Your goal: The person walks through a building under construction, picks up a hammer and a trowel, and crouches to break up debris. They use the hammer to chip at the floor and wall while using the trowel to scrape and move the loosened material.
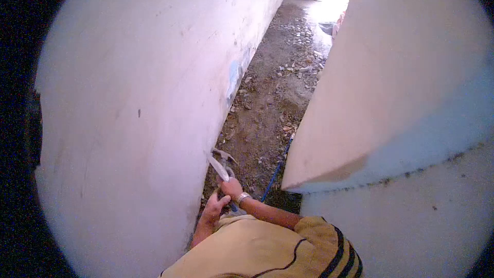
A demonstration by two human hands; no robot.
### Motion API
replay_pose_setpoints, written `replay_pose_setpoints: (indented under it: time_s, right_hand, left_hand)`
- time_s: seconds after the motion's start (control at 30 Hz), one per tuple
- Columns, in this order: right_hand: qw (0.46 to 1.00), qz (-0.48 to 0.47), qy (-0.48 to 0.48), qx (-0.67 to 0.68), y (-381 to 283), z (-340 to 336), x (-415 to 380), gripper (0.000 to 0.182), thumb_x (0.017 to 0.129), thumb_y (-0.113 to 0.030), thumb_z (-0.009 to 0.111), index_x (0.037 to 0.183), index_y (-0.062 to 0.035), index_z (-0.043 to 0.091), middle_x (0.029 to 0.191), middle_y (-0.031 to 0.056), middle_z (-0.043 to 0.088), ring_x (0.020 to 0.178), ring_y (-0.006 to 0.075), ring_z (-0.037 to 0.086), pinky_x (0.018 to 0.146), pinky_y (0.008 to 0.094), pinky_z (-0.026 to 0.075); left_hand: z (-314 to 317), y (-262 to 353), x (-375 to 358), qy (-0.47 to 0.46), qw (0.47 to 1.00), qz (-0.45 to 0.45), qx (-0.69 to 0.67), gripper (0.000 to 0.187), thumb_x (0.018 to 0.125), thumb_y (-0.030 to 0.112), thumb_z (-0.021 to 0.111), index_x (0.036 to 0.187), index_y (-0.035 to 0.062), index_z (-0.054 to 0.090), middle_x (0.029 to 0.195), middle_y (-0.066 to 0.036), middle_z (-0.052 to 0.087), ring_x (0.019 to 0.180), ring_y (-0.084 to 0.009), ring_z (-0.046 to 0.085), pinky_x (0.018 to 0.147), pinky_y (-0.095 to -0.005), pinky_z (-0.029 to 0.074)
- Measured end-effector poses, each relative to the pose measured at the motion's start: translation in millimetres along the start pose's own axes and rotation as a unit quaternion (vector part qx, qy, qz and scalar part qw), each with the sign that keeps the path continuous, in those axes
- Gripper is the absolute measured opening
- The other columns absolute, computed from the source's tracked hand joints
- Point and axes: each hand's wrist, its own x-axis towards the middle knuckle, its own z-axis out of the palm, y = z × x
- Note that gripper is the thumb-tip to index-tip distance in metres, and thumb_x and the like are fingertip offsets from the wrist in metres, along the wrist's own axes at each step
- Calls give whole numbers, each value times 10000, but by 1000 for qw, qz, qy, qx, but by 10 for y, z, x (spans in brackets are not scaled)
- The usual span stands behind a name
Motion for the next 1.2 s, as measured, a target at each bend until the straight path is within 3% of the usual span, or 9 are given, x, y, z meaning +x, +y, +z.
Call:
replay_pose_setpoints:
  time_s: [0.17,0.23,0.37,0.47,0.6,0.7,0.83,0.93,1.2]
  right_hand:
    - [999,-29,-22,-23,-17,-623,1362,268,828,-252,671,981,-33,678,828,224,680,840,400,671,692,474,515]
    - [977,-46,96,-185,-158,-1061,1763,255,821,-231,674,988,-39,684,857,213,689,825,385,673,694,465,524]
    - [924,-31,274,-266,-323,-2033,2567,370,851,-367,680,1024,-40,692,885,185,713,789,332,696,673,418,530]
    - [966,-35,249,55,-1017,-2747,2659,442,798,-446,706,853,-9,671,724,142,674,631,284,657,609,399,528]
    - [967,107,216,80,-1285,-2987,2866,336,743,-330,768,688,-21,648,636,55,638,548,164,626,518,331,496]
    - [957,165,211,111,-108,-2880,3744,310,714,-259,768,572,-33,611,587,45,623,522,147,618,482,317,483]
    - [945,179,167,217,92,-3255,4693,319,737,-288,746,572,-49,614,583,61,624,492,162,600,480,336,471]
    - [947,133,199,213,-690,-4034,5134,401,789,-401,753,614,-75,599,564,31,597,452,147,559,452,327,432]
    - [910,18,307,279,-723,-5366,6591,267,794,-263,704,651,-56,617,556,46,580,480,147,584,467,316,465]
  left_hand:
    - [-676,-20,1598,-82,805,-290,-512,184,905,266,590,870,118,487,779,-35,553,553,-130,479,479,-262,396]
    - [-776,228,2044,-52,909,-251,-327,182,904,250,589,870,108,481,771,-32,545,550,-131,481,475,-261,392]
    - [-1047,1050,2662,-123,942,-200,-239,187,897,245,600,853,151,444,775,-33,533,581,-130,479,486,-282,399]
    - [-1095,1749,3083,-209,939,-134,-240,362,880,186,582,1194,67,446,817,-50,539,608,-143,518,531,-282,444]
    - [-894,2281,4032,-230,924,-142,-269,609,835,106,557,1400,38,340,829,-57,540,603,-139,521,559,-283,487]
    - [-673,2358,4995,-188,962,-136,-143,665,800,60,533,1430,35,322,839,-57,545,589,-110,504,529,-271,477]
    - [-243,2238,5882,-146,972,-183,-18,701,782,42,550,1441,93,313,817,-28,532,534,-68,443,443,-227,398]
    - [12,2193,6274,-92,968,-232,-1,618,787,30,532,1385,86,385,738,10,482,529,-64,446,450,-218,417]
    - [335,2317,7629,-65,944,-318,55,390,923,252,619,1253,96,482,757,-10,527,535,-52,494,442,-209,425]
